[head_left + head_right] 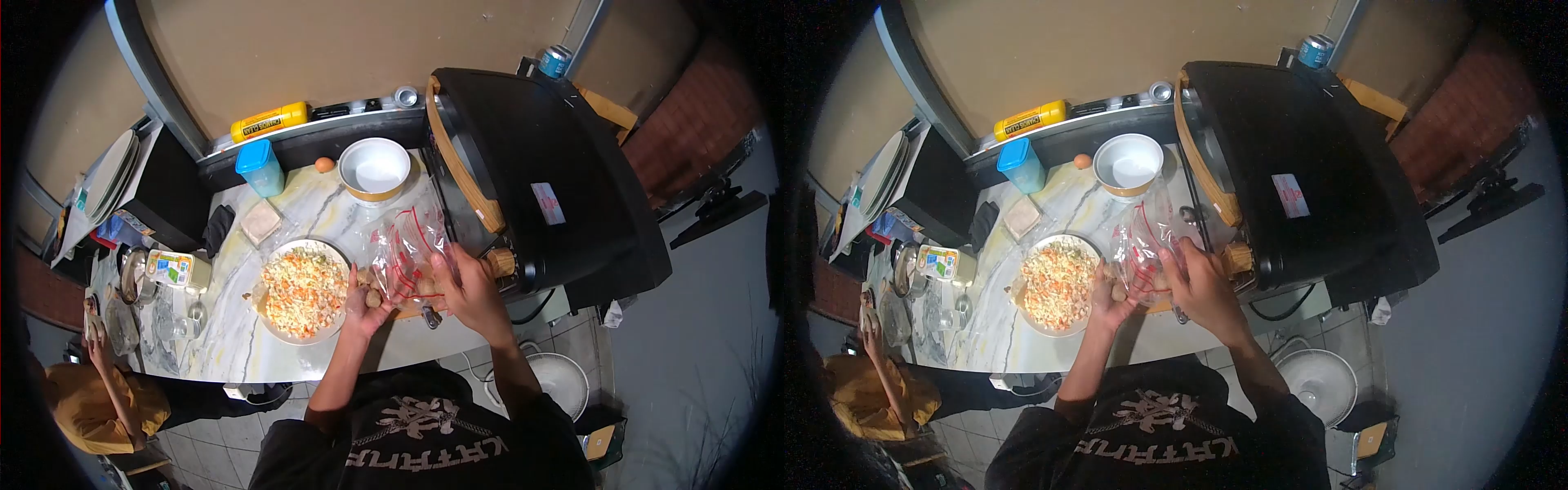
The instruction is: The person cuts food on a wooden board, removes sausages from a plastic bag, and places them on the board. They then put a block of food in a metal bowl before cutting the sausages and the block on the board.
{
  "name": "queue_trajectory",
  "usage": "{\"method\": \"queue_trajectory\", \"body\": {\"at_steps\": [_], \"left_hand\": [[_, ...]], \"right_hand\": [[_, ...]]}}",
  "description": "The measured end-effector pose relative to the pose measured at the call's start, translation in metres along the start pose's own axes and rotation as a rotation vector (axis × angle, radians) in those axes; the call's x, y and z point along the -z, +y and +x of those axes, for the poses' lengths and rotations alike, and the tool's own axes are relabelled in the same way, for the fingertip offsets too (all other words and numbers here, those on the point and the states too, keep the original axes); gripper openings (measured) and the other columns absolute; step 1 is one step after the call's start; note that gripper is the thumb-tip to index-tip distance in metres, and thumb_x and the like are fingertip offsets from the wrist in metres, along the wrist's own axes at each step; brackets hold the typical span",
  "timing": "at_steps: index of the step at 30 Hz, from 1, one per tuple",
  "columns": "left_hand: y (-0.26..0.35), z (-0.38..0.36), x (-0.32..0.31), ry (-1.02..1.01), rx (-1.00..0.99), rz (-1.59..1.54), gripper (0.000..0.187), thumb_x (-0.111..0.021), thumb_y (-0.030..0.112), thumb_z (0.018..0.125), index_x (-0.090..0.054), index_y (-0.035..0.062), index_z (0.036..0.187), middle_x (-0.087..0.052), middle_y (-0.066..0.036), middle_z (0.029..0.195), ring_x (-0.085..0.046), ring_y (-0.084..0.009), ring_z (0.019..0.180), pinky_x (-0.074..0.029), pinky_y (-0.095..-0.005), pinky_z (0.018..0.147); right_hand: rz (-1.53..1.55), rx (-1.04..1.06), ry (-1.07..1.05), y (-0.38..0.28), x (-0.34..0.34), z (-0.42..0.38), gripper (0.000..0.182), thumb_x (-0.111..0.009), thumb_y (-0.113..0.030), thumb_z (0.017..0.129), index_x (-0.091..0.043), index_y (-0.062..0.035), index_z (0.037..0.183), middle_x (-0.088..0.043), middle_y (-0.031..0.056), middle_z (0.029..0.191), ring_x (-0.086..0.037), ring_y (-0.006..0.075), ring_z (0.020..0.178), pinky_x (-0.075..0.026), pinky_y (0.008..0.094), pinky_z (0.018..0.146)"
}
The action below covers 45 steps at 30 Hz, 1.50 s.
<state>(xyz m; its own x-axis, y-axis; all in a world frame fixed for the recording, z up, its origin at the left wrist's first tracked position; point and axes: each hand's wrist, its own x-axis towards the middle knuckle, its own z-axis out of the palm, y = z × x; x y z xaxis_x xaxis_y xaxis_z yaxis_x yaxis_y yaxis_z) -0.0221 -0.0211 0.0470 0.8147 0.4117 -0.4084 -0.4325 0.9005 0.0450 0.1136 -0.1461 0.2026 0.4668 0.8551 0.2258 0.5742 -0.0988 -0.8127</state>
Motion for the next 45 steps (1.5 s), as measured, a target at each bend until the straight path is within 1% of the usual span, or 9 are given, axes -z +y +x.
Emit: {"method": "queue_trajectory", "body": {"at_steps": [6, 8, 25, 28, 30, 36, 42, 44, 45], "left_hand": [[-0.007, -0.008, -0.019, 0.049, -0.056, 0.089, 0.057, -0.036, 0.054, 0.091, -0.042, 0.011, 0.129, -0.054, -0.013, 0.122, -0.053, -0.0293, 0.113, -0.043, -0.0511, 0.095], [-0.009, -0.007, -0.019, -0.033, -0.039, 0.09, 0.061, -0.036, 0.055, 0.091, -0.04, 0.0077, 0.129, -0.053, -0.015, 0.122, -0.053, -0.0316, 0.113, -0.041, -0.0513, 0.097], [-0.017, 0.017, -0.004, -0.116, 0.067, 0.06, 0.057, -0.033, 0.048, 0.093, -0.042, 0.0054, 0.129, -0.049, -0.016, 0.127, -0.049, -0.0332, 0.117, -0.037, -0.0552, 0.099], [-0.017, 0.019, 0.001, -0.214, 0.148, -0.005, 0.05, -0.044, 0.052, 0.089, -0.053, 0.0082, 0.111, -0.06, -0.009, 0.11, -0.059, -0.0268, 0.101, -0.046, -0.0473, 0.091], [-0.024, 0.009, -0.017, -0.066, 0.009, 0.2, 0.047, -0.045, 0.051, 0.09, -0.053, 0.0091, 0.108, -0.061, -0.009, 0.105, -0.059, -0.0267, 0.098, -0.047, -0.0466, 0.089], [-0.036, 0.002, -0.034, 0.24, -0.032, 0.142, 0.037, -0.046, 0.043, 0.09, -0.057, 0.009, 0.1, -0.06, -0.012, 0.101, -0.058, -0.0255, 0.091, -0.051, -0.0379, 0.077], [-0.026, 0.021, -0.01, 0.031, 0.15, -0.15, 0.036, -0.05, 0.042, 0.089, -0.055, 0.0068, 0.091, -0.054, -0.01, 0.095, -0.051, -0.0186, 0.078, -0.048, -0.0239, 0.054], [-0.015, 0.02, -0.003, -0.048, 0.209, -0.16, 0.035, -0.05, 0.042, 0.089, -0.054, 0.0069, 0.09, -0.053, -0.009, 0.094, -0.05, -0.0173, 0.077, -0.046, -0.0219, 0.051], [-0.012, 0.02, -0.003, -0.13, 0.264, -0.173, 0.035, -0.05, 0.042, 0.089, -0.054, 0.0071, 0.09, -0.052, -0.009, 0.093, -0.049, -0.0161, 0.076, -0.044, -0.0198, 0.048]], "right_hand": [[-0.022, 0.084, 0.06, -0.006, 0.006, 0.003, 0.026, -0.048, -0.02, 0.094, -0.05, 0.0015, 0.08, -0.051, 0.0166, 0.063, -0.051, 0.0299, 0.055, -0.038, 0.0389, 0.054], [0.001, 0.033, 0.016, -0.007, 0.008, 0.003, 0.024, -0.051, -0.02, 0.092, -0.048, 0.0012, 0.082, -0.055, 0.0209, 0.07, -0.054, 0.0395, 0.066, -0.039, 0.0444, 0.061], [-0.118, 0.131, 0.186, -0.019, 0.025, -0.002, 0.024, -0.048, -0.017, 0.093, -0.049, 0.0026, 0.079, -0.048, 0.0167, 0.06, -0.049, 0.0312, 0.056, -0.037, 0.0367, 0.054], [-0.122, 0.096, 0.192, -0.019, 0.027, -0.004, 0.024, -0.049, -0.016, 0.093, -0.049, 0.0029, 0.079, -0.049, 0.0169, 0.061, -0.05, 0.0312, 0.056, -0.038, 0.0367, 0.054], [-0.139, 0.096, 0.207, -0.019, 0.028, -0.006, 0.024, -0.049, -0.016, 0.092, -0.048, 0.0029, 0.078, -0.049, 0.0172, 0.062, -0.05, 0.0315, 0.057, -0.038, 0.0368, 0.054], [-0.187, 0.084, 0.266, -0.027, 0.028, -0.015, 0.019, -0.05, -0.013, 0.092, -0.049, 0.0026, 0.08, -0.047, 0.0171, 0.062, -0.046, 0.0309, 0.054, -0.036, 0.0372, 0.052], [-0.106, 0.076, 0.425, -0.031, 0.031, -0.022, 0.019, -0.049, -0.012, 0.093, -0.049, 0.0025, 0.081, -0.045, 0.0121, 0.06, -0.045, 0.0231, 0.051, -0.035, 0.035, 0.051], [0.052, 0.058, 0.413, -0.027, 0.027, -0.02, 0.014, -0.052, -0.009, 0.089, -0.05, 0.0048, 0.092, -0.051, 0.0232, 0.081, -0.051, 0.0424, 0.071, -0.041, 0.0437, 0.064], [0.052, 0.059, 0.415, -0.021, 0.023, -0.019, 0.014, -0.052, -0.009, 0.089, -0.05, 0.0048, 0.092, -0.051, 0.0232, 0.081, -0.051, 0.0424, 0.071, -0.041, 0.0437, 0.064]]}}
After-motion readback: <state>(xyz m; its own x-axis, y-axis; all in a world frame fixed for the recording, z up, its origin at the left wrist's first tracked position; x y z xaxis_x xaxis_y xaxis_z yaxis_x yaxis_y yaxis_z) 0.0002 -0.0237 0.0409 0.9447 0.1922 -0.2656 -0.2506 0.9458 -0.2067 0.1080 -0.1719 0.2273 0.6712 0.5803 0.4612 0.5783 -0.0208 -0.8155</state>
